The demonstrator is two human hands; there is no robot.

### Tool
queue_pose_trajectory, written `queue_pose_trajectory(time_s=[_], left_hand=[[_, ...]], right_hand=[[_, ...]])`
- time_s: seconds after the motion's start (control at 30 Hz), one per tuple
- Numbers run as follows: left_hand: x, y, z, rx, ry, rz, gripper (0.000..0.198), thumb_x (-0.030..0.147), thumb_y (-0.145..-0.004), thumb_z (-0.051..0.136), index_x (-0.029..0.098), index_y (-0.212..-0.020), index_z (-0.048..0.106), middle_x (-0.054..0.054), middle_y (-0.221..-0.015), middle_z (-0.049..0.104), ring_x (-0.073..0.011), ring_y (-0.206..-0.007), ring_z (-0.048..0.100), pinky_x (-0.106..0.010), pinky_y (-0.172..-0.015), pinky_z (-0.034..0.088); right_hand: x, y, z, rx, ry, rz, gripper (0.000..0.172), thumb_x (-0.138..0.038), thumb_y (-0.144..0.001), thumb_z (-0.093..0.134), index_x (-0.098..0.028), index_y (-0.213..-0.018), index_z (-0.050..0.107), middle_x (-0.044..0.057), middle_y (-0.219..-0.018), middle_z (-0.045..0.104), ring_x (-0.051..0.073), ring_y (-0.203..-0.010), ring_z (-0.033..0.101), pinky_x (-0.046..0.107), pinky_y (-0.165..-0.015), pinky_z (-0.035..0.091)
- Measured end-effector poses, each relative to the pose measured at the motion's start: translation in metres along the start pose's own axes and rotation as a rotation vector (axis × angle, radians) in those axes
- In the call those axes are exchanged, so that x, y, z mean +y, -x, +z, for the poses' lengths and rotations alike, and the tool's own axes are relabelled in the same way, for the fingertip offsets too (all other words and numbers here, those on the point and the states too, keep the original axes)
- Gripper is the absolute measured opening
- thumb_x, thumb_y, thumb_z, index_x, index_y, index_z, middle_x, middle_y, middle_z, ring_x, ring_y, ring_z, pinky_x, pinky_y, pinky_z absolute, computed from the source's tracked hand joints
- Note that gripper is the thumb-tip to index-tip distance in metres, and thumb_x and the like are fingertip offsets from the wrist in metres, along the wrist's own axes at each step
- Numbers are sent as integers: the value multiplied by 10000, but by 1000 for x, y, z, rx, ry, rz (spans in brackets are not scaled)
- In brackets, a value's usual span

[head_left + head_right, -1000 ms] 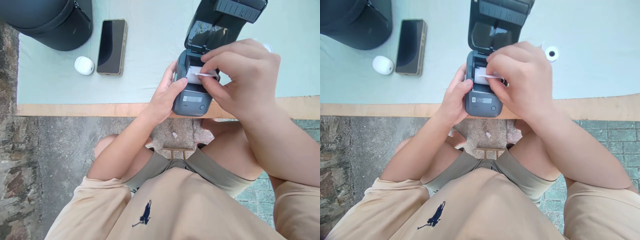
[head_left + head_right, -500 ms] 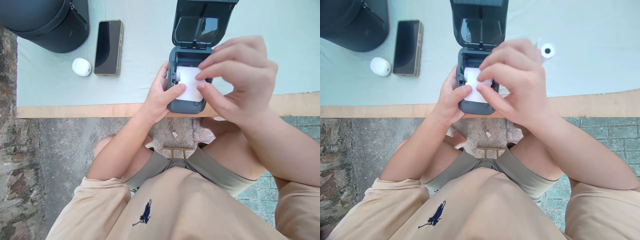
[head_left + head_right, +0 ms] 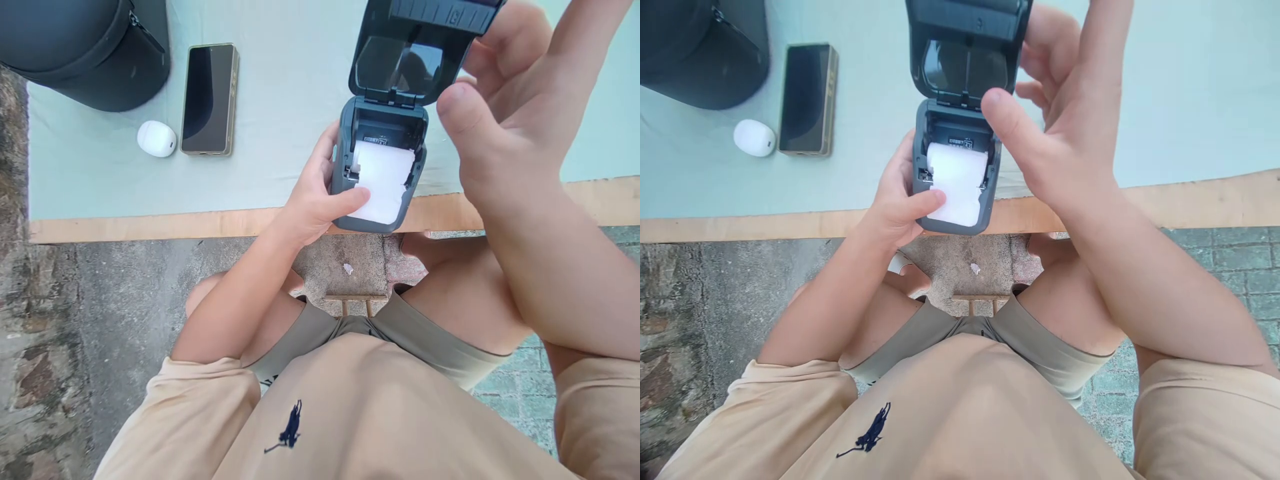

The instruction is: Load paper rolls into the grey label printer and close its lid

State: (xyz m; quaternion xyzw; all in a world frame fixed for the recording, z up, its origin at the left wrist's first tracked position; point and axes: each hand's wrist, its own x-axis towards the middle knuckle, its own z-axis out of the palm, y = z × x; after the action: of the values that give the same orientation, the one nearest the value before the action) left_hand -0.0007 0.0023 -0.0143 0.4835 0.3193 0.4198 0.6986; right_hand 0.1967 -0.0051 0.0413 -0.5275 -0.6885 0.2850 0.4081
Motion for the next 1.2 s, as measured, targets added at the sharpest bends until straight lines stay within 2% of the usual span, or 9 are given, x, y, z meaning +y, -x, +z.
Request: queue_pose_trajectory(time_s=[0.07, 0.13, 0.2, 0.3, 0.5, 0.63, 0.77, 0.9, 1.2], left_hand=[[1, 0, 0, 2, -6, -7, 866, 466, -628, 832, 256, -1362, 421, -85, -1259, 643, -320, -1191, 660, -373, -911, 593], [2, 0, 0, 12, 4, -21, 884, 469, -602, 851, 254, -1351, 432, -91, -1234, 649, -337, -1202, 654, -387, -926, 585], [2, 0, 0, 22, 26, -30, 893, 486, -583, 861, 251, -1336, 443, -89, -1193, 661, -353, -1243, 630, -407, -956, 574], [2, 0, 1, 31, 56, -32, 875, 488, -588, 858, 254, -1323, 444, -68, -1129, 680, -354, -1311, 583, -421, -989, 565], [1, 0, 1, 10, 67, -14, 829, 472, -630, 834, 258, -1315, 419, -67, -1153, 691, -334, -1300, 595, -374, -902, 596], [4, 0, 3, 8, 86, -14, 806, 514, -617, 830, 288, -1293, 454, -53, -1261, 663, -307, -1329, 575, -371, -985, 574], [5, 0, 7, 29, 96, 10, 664, 609, -717, 724, 290, -1257, 506, -38, -1199, 689, -268, -1320, 586, -352, -1007, 568], [0, -1, 5, -7, 128, 53, 587, 543, -768, 716, 271, -1243, 503, -30, -1128, 704, -258, -1313, 598, -351, -1015, 568], [-5, -5, -1, -44, 124, 84, 631, 550, -744, 742, 254, -1249, 507, -46, -1179, 680, -301, -1345, 570, -401, -1066, 541]], right_hand=[[0, -2, 2, 46, -29, -74, 588, -502, -948, 489, -372, -1439, 193, -11, -1322, 508, 177, -1302, 541, 311, -878, 575], [0, -2, 5, 101, 33, -204, 382, -461, -933, 539, -322, -1281, 461, 1, -1183, 572, 190, -1226, 584, 310, -813, 584], [1, -1, 6, 100, 108, -292, 227, -423, -927, 558, -285, -1106, 574, 20, -1139, 591, 188, -1172, 591, 323, -791, 585], [6, -2, 6, 51, 169, -356, 208, -418, -915, 569, -276, -1064, 597, 56, -1150, 600, 194, -1195, 562, 352, -847, 592], [19, -3, 5, -24, 207, -514, 216, -413, -867, 622, -257, -1016, 609, 57, -1075, 611, 182, -1102, 592, 401, -989, 561], [17, 0, 7, -33, 156, -317, 278, -457, -894, 568, -290, -1117, 565, 50, -1180, 590, 193, -1225, 546, 379, -979, 559], [14, 4, 9, -247, -100, -144, 472, -452, -911, 562, -322, -1332, 395, 30, -1355, 508, 137, -1088, 598, 298, -854, 578], [11, 4, 10, -346, -224, -97, 509, -484, -919, 559, -308, -1347, 346, 6, -1315, 498, 84, -995, 596, 270, -855, 573], [5, 5, 9, -336, -259, -25, 519, -590, -874, 595, -357, -1302, 416, -34, -1297, 496, 106, -1069, 604, 299, -917, 588]])
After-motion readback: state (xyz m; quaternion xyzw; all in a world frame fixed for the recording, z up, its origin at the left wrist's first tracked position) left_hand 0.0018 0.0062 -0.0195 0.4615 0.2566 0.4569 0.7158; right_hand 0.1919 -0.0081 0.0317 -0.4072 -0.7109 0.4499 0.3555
